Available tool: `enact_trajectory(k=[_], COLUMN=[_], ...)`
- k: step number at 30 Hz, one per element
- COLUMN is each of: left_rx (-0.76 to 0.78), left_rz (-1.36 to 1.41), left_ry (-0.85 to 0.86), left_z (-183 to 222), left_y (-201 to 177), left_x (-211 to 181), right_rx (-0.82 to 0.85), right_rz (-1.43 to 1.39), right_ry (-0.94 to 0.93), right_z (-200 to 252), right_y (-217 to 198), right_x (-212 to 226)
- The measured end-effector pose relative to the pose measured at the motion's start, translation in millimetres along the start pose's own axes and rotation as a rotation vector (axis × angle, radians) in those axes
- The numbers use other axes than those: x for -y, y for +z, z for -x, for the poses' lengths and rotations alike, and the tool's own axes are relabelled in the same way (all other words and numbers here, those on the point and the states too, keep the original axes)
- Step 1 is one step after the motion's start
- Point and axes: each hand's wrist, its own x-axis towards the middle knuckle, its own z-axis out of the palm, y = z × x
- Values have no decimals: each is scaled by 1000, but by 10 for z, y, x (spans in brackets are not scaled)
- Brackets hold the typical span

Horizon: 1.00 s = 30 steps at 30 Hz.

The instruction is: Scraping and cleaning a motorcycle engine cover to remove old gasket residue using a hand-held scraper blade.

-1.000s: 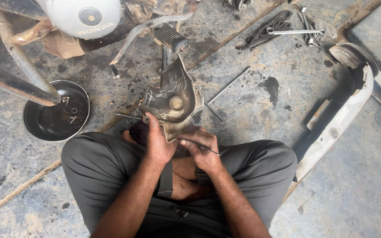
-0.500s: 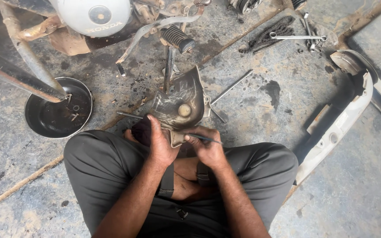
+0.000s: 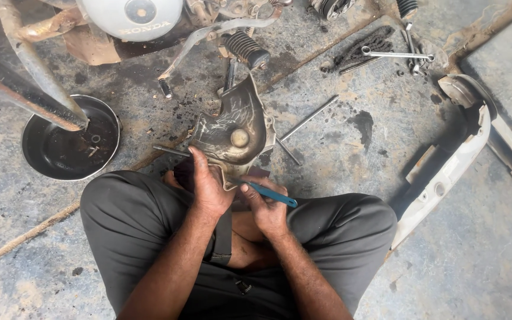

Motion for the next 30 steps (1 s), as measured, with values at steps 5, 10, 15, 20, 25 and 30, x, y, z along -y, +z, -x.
enact_trajectory(k=[5, 10, 15, 20, 25, 30], left_rx=[47, 76, 40, 127, 43, 40], left_rz=[-28, -15, -35, 10, -36, 80], left_ry=[-12, -5, -6, -18, -13, -62], left_z=[54, 13, 25, -13, 70, 37], left_y=[29, -24, 20, -204, -42, -122], left_x=[-42, -68, -148, -62, -155, -122], right_rx=[2, 71, 163, 320, 408, 487], right_rz=[-13, 200, 221, 447, 668, 706], right_ry=[-27, -163, -268, -421, -589, -564], right_z=[-43, -168, -149, -177, -198, -171], right_y=[35, 16, 41, 12, -48, -115], right_x=[164, 169, 437, 505, 455, 516])
